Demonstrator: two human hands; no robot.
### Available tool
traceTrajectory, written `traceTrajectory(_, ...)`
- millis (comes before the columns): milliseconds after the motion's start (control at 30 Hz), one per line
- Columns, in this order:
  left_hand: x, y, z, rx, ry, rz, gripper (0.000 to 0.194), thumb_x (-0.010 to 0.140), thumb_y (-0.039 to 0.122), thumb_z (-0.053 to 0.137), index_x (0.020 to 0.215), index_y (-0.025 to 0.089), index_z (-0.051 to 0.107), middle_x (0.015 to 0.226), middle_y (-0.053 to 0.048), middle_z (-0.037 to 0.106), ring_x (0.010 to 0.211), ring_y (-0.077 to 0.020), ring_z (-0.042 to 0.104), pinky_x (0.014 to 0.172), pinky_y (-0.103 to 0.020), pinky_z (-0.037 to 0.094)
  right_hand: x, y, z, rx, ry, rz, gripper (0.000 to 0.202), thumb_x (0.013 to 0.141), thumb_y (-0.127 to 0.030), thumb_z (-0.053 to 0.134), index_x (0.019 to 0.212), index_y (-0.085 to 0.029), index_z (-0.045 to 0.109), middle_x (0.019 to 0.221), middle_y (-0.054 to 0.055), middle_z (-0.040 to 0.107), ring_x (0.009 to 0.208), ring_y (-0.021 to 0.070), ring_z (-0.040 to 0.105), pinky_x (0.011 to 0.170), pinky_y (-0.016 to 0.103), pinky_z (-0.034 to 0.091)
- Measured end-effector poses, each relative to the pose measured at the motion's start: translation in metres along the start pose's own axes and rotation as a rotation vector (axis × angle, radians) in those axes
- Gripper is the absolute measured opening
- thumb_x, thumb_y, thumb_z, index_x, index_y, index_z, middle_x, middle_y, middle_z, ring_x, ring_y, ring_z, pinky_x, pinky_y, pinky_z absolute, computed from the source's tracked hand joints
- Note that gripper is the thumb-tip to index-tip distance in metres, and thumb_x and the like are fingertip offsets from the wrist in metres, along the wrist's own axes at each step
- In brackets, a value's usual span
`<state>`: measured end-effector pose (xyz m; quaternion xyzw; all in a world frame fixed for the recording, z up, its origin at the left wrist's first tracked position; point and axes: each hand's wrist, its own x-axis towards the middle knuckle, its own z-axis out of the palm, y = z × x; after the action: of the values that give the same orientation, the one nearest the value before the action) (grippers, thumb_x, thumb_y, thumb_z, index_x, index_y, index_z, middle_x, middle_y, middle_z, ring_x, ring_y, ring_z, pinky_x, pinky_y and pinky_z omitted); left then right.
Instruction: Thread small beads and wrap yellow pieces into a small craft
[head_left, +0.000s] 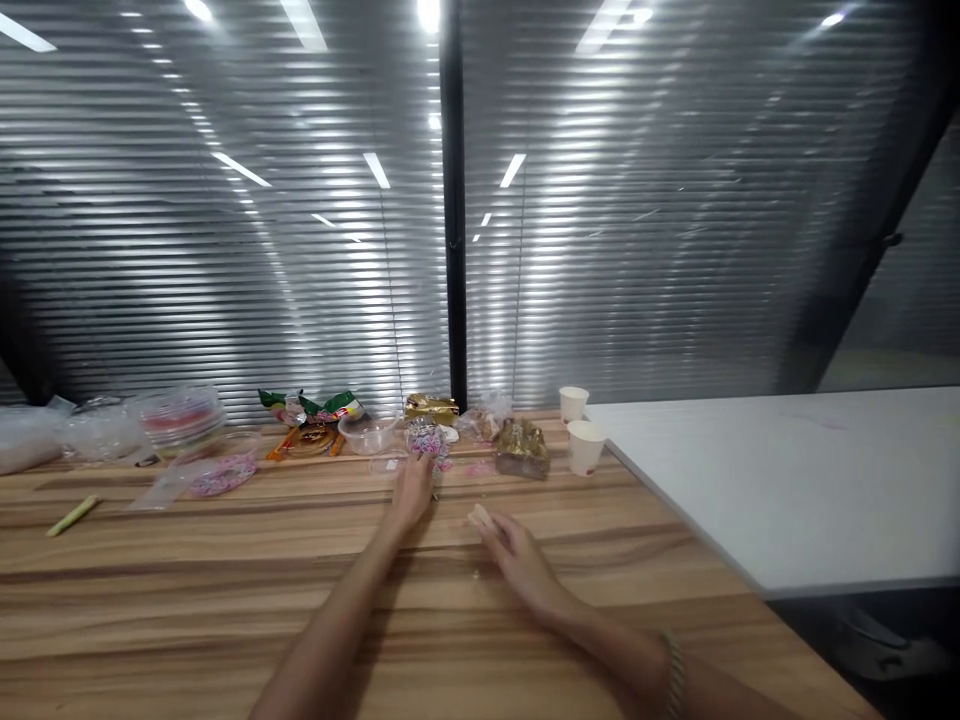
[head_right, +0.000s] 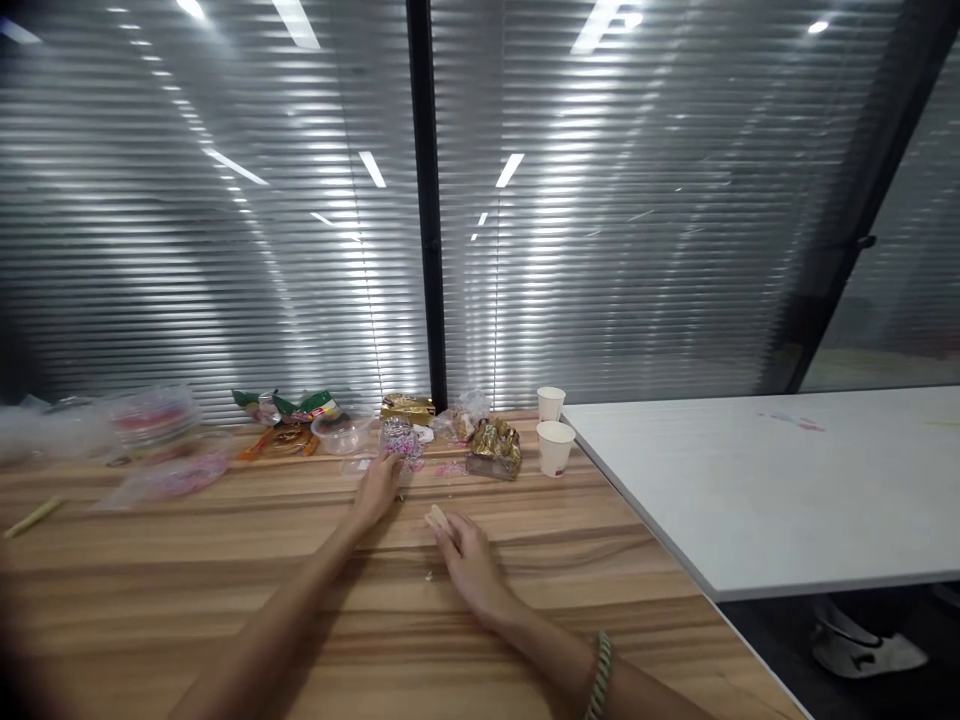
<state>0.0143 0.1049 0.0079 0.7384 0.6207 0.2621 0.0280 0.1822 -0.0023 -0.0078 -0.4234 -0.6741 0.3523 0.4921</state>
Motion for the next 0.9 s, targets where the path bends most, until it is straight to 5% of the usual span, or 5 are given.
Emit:
traceTrajectory(600,0.012,-0.017,0.020,-0.263,0.178,0.028,0.013,0.076,0.021,0.044,0.074,0.015,0.055,0.080,-0.006,0.055,0.077,-0.0179,0.050,0.071,-0.029,0.037,0.000,-0.002,0.000,-0.038,0.006,-0.011,0.028,0.081,-0.034,0.042,0.094,-0.016,0.059,0.093,0.007,0.061,0.087,0.0197,0.053,0.080,0.032,0.040)
traceTrajectory(900,-0.017,-0.020,0.013,-0.601,0.149,-0.026,0.022,0.076,0.032,0.042,0.074,0.013,0.052,0.070,-0.005,0.058,0.063,-0.0145,0.054,0.058,-0.024,0.042,-0.001,-0.001,-0.001,-0.012,0.028,0.061,0.026,0.081,-0.037,0.041,0.090,-0.016,0.054,0.089,0.007,0.061,0.085,0.0193,0.054,0.077,0.031,0.040)
